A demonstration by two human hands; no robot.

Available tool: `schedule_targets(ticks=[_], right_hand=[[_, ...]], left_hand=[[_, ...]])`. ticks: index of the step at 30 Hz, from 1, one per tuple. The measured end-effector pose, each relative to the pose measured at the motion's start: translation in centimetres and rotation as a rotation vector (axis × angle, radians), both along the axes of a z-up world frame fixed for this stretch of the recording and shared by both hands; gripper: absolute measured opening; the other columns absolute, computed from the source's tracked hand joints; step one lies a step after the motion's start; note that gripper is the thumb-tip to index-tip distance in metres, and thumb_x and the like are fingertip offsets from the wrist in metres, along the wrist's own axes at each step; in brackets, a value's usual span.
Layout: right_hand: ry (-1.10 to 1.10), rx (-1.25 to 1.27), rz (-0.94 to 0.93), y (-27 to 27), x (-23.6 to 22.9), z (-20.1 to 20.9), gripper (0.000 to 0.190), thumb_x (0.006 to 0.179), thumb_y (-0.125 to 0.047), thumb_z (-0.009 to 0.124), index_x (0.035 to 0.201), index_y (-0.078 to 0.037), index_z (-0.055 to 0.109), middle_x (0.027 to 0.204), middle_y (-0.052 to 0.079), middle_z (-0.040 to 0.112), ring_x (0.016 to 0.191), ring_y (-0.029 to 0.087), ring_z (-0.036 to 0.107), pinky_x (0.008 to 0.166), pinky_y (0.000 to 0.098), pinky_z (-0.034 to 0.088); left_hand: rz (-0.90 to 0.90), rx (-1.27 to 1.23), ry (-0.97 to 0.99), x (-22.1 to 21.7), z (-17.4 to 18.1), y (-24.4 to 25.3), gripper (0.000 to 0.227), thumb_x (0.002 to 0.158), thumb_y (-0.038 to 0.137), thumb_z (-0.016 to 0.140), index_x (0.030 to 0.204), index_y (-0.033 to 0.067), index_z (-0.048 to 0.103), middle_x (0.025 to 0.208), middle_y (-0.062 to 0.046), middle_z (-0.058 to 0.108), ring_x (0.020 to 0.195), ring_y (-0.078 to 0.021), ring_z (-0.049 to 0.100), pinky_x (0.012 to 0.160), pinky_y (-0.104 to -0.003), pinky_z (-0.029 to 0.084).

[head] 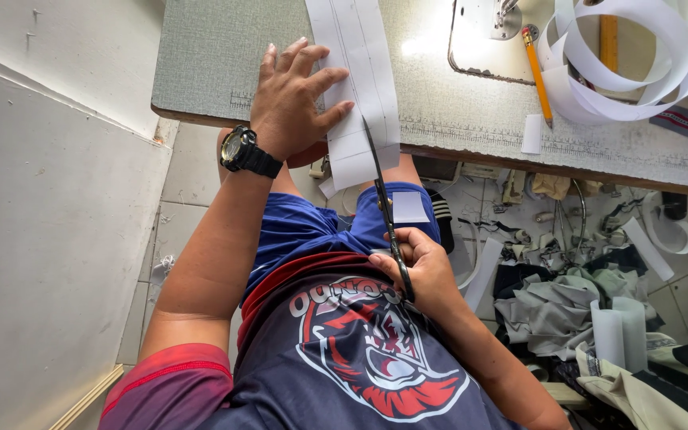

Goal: The person marks a small piece of white paper with a pencil, then uses scissors to cut a long strip of paper along a drawn line. The person continues cutting the paper into smaller sections while seated at a work table.

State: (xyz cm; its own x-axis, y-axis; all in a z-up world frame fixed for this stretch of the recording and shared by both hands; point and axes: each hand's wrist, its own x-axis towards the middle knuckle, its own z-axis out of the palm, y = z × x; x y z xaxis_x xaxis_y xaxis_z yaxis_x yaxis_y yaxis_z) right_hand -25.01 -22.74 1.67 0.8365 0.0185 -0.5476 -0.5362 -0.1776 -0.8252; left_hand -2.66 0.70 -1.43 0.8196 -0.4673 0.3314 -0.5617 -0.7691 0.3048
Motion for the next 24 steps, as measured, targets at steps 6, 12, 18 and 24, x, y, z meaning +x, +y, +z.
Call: schedule_targets(ticks=[6,12,18,24], right_hand=[[-0.002,0.037,-0.027,0.3,0.4,-0.4,0.038,0.082,-0.018,0.084,0.112,-0.004,0.064,0.06,-0.002,0.055,0.048,0.007,0.046,0.043,0.0236,0.045],[-0.059,0.132,-0.09,0.2,-0.1,-1.5,0.044,0.078,-0.012,0.087,0.114,0.001,0.065,0.062,0.007,0.067,0.043,0.011,0.054,0.04,0.0232,0.041],[-0.166,0.23,-0.104,-0.6,-0.7,-3.6,0.047,0.076,-0.006,0.091,0.115,0.006,0.067,0.056,0.01,0.064,0.04,0.012,0.058,0.039,0.0187,0.041],[-0.168,0.274,-0.075,-0.5,-1.0,-3.1,0.045,0.078,-0.006,0.09,0.115,0.005,0.067,0.055,0.009,0.064,0.039,0.013,0.059,0.037,0.0177,0.041]], left_hand=[[-0.019,-0.006,-0.024,-1.2,-0.2,-0.1,0.039,0.102,0.053,0.064,0.126,0.0239,0.073,0.141,-0.01,0.055,0.14,-0.0365,0.041,0.114,-0.069,0.021],[-0.027,-0.048,-0.055,-1.5,-0.6,-0.2,0.037,0.102,0.051,0.066,0.127,0.0241,0.073,0.141,-0.009,0.056,0.141,-0.0345,0.042,0.115,-0.065,0.019],[-0.015,-0.061,-0.033,-1.6,-0.6,-0.4,0.038,0.102,0.053,0.065,0.129,0.0271,0.072,0.141,-0.008,0.055,0.142,-0.0339,0.043,0.12,-0.06,0.017],[0.067,-0.194,-0.024,-3.1,-0.7,-1.1,0.038,0.099,0.048,0.07,0.128,0.0227,0.074,0.14,-0.01,0.059,0.141,-0.0366,0.046,0.121,-0.059,0.02]])
